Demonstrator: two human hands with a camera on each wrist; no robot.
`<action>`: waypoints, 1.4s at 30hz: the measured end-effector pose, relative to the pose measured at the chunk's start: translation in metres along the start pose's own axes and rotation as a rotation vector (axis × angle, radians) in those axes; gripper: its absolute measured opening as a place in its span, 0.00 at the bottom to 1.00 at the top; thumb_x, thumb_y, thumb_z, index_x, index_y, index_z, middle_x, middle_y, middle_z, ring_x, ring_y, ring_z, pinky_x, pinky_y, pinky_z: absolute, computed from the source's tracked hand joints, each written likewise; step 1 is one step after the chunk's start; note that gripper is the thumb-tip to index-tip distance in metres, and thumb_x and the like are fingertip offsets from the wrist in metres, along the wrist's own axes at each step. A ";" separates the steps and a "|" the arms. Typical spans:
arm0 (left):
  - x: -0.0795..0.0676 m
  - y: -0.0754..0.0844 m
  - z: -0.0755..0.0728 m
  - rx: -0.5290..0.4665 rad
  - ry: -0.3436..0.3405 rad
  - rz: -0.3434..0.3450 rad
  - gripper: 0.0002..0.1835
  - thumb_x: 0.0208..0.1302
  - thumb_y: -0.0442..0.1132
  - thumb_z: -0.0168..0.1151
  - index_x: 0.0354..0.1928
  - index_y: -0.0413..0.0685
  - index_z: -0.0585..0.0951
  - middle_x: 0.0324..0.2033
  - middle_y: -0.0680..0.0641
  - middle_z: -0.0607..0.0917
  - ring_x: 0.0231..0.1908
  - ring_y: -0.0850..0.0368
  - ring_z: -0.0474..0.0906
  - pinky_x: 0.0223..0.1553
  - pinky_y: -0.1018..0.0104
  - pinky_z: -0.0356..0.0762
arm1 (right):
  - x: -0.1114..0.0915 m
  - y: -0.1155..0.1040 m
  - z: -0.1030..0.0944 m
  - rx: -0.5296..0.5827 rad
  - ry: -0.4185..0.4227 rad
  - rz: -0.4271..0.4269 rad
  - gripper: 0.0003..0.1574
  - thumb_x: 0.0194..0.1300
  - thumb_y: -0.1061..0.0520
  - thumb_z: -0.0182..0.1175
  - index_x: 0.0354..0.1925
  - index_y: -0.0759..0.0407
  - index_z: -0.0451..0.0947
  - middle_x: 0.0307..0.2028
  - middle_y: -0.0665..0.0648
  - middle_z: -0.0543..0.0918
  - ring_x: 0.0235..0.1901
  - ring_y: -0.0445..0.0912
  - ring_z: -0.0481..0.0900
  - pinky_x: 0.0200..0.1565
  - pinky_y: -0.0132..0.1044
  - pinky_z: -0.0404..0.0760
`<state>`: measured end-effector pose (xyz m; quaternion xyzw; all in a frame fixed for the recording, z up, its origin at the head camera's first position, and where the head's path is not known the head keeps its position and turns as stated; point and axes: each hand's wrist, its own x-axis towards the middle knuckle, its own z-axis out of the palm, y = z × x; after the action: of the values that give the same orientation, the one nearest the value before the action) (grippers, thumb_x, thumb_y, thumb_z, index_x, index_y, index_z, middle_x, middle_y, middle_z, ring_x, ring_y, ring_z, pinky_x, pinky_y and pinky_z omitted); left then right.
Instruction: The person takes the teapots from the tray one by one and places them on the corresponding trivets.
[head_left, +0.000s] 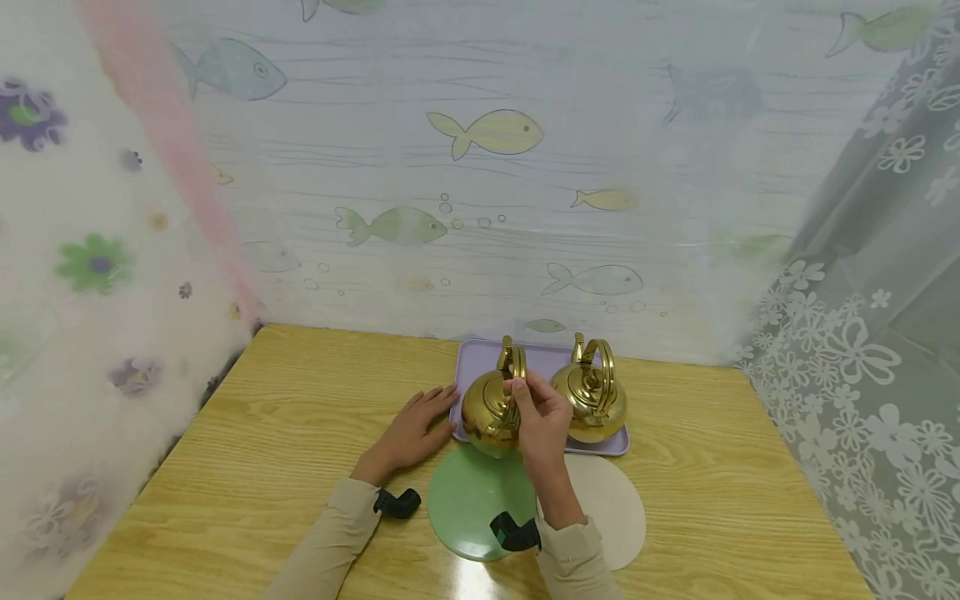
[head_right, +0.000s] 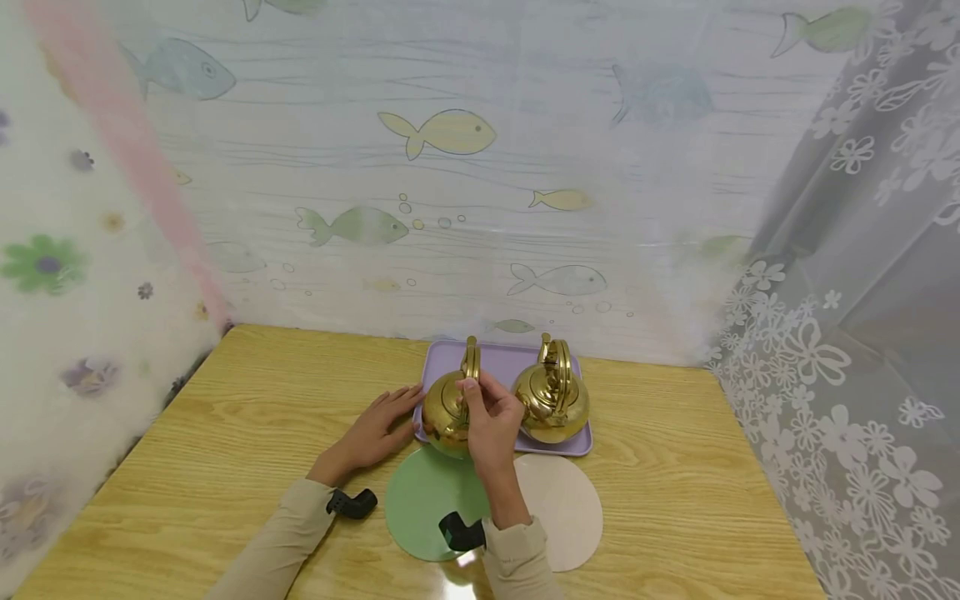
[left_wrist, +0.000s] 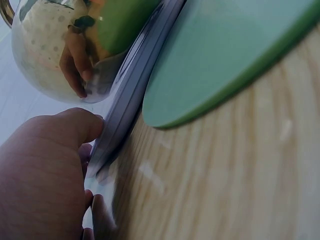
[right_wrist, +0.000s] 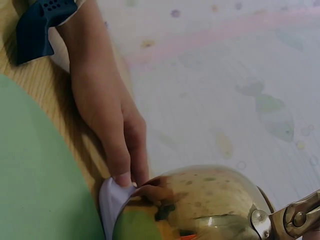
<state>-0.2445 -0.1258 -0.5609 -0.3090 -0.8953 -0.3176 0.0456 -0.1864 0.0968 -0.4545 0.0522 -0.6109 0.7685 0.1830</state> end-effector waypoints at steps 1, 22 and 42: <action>0.000 0.000 0.000 0.001 0.000 0.001 0.31 0.76 0.48 0.55 0.75 0.40 0.68 0.75 0.43 0.66 0.75 0.38 0.59 0.77 0.38 0.48 | 0.000 0.000 0.000 0.000 0.001 0.003 0.20 0.75 0.62 0.58 0.53 0.82 0.78 0.33 0.45 0.86 0.33 0.40 0.82 0.44 0.29 0.83; 0.001 -0.001 0.000 0.013 0.003 0.009 0.31 0.76 0.47 0.55 0.75 0.40 0.68 0.76 0.43 0.66 0.75 0.38 0.59 0.77 0.38 0.48 | -0.010 0.000 0.004 0.023 -0.008 -0.024 0.21 0.74 0.65 0.58 0.53 0.86 0.75 0.33 0.45 0.86 0.32 0.41 0.83 0.40 0.29 0.84; 0.000 -0.001 0.000 0.017 -0.007 0.000 0.31 0.76 0.48 0.55 0.75 0.41 0.67 0.76 0.44 0.65 0.75 0.38 0.59 0.77 0.38 0.49 | -0.021 -0.002 0.004 -0.003 -0.013 -0.023 0.19 0.74 0.65 0.57 0.52 0.85 0.77 0.33 0.44 0.86 0.32 0.42 0.83 0.40 0.29 0.85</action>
<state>-0.2451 -0.1262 -0.5615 -0.3096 -0.8982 -0.3088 0.0453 -0.1670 0.0889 -0.4575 0.0640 -0.6126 0.7651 0.1878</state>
